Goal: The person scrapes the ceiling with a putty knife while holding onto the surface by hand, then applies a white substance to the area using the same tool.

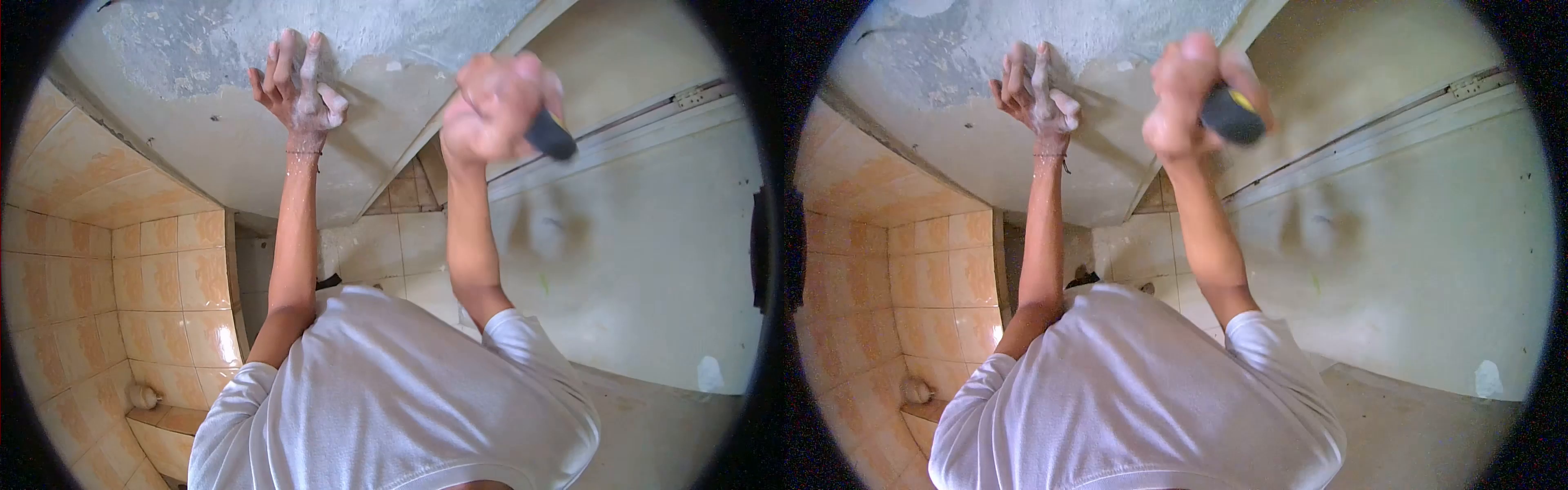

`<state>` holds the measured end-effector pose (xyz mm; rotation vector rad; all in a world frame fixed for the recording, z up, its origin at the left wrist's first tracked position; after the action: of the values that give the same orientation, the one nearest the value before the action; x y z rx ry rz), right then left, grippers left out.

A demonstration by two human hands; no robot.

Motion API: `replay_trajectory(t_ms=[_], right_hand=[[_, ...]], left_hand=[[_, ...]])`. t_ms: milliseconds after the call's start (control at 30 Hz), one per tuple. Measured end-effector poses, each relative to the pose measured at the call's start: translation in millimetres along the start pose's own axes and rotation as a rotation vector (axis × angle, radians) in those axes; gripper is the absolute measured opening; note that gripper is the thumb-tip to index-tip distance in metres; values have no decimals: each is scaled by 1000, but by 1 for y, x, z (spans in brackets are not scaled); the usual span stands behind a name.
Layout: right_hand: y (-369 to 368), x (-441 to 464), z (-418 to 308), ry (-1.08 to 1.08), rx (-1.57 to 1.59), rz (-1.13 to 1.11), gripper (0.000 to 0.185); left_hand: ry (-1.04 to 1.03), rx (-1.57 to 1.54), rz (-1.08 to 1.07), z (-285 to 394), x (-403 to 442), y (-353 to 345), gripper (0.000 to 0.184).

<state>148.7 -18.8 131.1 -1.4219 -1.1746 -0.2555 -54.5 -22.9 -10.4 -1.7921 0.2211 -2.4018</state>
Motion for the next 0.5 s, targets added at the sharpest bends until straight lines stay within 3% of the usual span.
replay_trajectory(t_ms=[67, 133, 167, 367, 433, 467, 500], right_hand=[[-5, 2, 2, -24, 125, -3, 43], [0, 5, 16, 1, 8, 1, 42], [0, 6, 20, 30, -98, -3, 40], [-5, -1, 4, 231, -40, 44, 38], [-4, -1, 32, -38, -191, 75, 39], [-2, -2, 25, -26, -181, 82, 39], [-2, -2, 16, -27, -177, 76, 39]], left_hand=[[-1, 19, -8, -4, 3, -4, 81], [36, -29, 22, -4, 3, -1, 59], [35, -31, 22, -4, 3, 0, 59], [33, -35, 21, -1, 3, 2, 58], [20, -9, -27, -3, 3, -2, 81], [19, -6, -19, -3, 4, -3, 81], [24, -5, -8, -3, 3, -2, 67]])
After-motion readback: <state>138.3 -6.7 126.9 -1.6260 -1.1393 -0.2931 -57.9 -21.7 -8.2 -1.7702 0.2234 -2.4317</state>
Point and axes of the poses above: each hand's wrist, its own x-axis towards the middle knuckle, its own y-axis out of the back of the hand, z = x × y, the point moved 9 cm from there along x, towards the middle knuckle, and after that the axes turned 15 degrees about z, right-handed, at the moved point
